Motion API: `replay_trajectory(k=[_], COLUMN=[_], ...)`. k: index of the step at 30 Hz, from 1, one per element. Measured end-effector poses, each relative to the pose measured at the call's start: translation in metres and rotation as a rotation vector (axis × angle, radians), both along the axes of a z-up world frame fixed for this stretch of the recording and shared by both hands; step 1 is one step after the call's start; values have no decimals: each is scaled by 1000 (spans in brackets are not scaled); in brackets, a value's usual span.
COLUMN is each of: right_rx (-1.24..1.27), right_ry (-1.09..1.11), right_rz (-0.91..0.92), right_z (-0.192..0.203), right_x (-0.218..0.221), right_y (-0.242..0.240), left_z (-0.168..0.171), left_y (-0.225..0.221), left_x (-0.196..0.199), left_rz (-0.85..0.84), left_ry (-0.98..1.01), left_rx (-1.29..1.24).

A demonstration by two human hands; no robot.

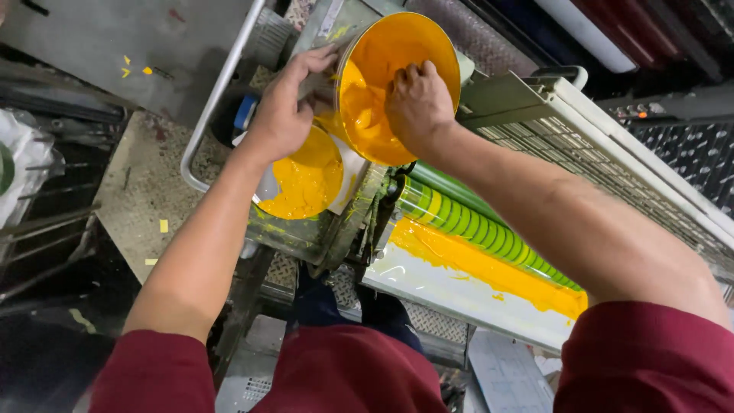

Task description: The person scoops yellow paint from a bucket using a spatula and spreads it onto a white surface beneath a green roller on a printing machine. They repeatedly transfer paint from the bucket to the machine's surface, smoothing it out with the spatula.

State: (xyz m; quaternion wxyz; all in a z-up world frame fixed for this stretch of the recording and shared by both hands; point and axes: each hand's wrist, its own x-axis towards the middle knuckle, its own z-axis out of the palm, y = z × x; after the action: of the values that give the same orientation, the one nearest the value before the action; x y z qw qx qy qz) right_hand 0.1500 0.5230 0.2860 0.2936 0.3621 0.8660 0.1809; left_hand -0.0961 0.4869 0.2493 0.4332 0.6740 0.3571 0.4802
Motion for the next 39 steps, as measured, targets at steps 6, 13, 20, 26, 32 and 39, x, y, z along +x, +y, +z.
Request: replay_trajectory(k=[6,13,20,26,32,39], right_rx=[-144,-398,-497,-553,-713,-562], right_ry=[119,251,483,668,979,967], right_rz=[-265,-516,-866,-1156,-1643,-1284], right_z=[-10,14,23,1,-17,-60], right_x=[-8,-29,-44,-46,-48,-20], right_y=[-20,-14,-18,-22,-14,-6], left_z=[5,12,24,31,29,18], left_y=[-6,-13,-20,-21,-21,-17], left_x=[-1,0,8,5,4,8], left_rz=[-2,12,-27,-17,-18,-6], left_ry=[25,55,44,94,65,58], left_rx=[17,12,1,3,-19,34])
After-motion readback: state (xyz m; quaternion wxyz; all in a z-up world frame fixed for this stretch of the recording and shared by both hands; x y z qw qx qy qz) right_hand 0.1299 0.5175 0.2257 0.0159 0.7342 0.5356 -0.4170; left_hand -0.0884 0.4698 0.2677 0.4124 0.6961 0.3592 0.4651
